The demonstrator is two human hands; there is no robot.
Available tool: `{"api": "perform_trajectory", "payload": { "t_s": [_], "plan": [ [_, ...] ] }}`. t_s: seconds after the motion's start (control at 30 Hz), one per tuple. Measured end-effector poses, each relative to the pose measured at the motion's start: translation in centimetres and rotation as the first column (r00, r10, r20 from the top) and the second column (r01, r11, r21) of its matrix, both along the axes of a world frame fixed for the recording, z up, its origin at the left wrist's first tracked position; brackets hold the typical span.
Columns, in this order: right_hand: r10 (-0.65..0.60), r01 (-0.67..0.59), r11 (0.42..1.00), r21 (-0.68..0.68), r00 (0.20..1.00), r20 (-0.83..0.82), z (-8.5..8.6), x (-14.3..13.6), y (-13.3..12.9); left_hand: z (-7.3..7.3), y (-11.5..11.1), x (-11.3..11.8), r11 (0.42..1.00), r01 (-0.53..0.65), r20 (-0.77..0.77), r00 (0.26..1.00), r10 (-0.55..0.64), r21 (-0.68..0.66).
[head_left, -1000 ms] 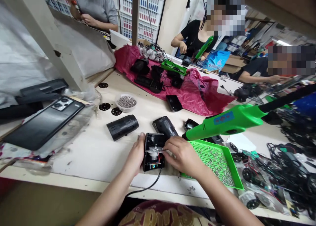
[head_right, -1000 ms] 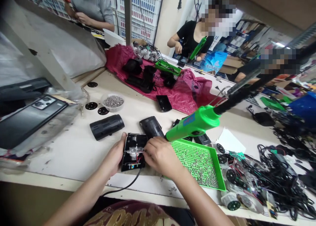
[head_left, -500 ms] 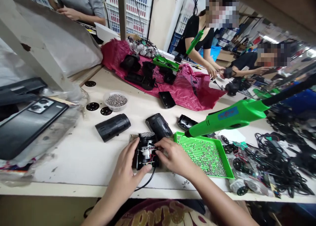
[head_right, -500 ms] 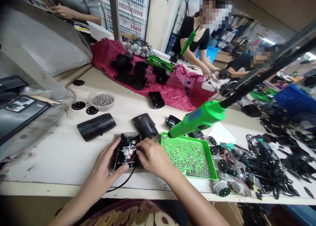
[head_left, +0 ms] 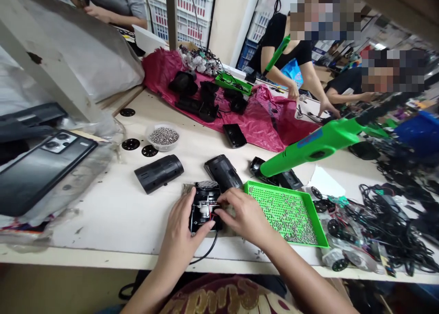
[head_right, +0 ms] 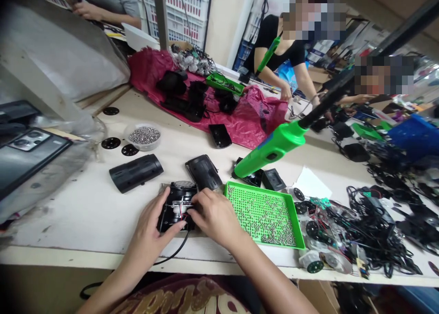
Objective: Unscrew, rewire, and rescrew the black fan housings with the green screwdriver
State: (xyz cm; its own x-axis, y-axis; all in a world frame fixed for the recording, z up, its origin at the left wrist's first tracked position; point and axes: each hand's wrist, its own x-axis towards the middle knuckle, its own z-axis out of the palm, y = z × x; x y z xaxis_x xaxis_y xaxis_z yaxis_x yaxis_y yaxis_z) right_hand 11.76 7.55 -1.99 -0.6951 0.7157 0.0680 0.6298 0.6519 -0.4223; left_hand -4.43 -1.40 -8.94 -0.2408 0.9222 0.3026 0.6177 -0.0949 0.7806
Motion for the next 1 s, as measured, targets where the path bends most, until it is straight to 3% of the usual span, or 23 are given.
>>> {"api": "perform_trajectory", "payload": {
  "t_s": [0.17, 0.4, 0.57, 0.77, 1.0],
  "plan": [
    [0.083, -0.127, 0.958, 0.255, 0.981, 0.178, -0.1, -0.5, 0.2, 0.0, 0.2, 0.1, 1.000, 0.005, 0.012, 1.000, -0.005, 0.003],
    [0.203, -0.261, 0.926, 0.274, 0.954, 0.220, 0.0, -0.3, 0.8, -0.4, 0.0, -0.3, 1.000, 0.016, 0.004, 1.000, -0.016, -0.017],
    [0.170, -0.232, 0.928, 0.291, 0.959, 0.226, -0.2, -0.4, 0.5, -0.3, -0.1, 0.1, 0.999, 0.031, -0.066, 0.997, -0.032, -0.019],
    [0.217, -0.260, 0.907, 0.331, 0.963, 0.163, -0.6, 0.0, -0.1, -0.1, 0.2, 0.6, 0.997, 0.021, -0.123, 0.992, -0.029, -0.069],
    [0.189, -0.217, 0.915, 0.339, 0.975, 0.114, 0.6, 0.4, 0.6, -0.2, 0.1, 0.2, 0.996, 0.025, -0.109, 0.993, -0.034, -0.086]
  ]
}}
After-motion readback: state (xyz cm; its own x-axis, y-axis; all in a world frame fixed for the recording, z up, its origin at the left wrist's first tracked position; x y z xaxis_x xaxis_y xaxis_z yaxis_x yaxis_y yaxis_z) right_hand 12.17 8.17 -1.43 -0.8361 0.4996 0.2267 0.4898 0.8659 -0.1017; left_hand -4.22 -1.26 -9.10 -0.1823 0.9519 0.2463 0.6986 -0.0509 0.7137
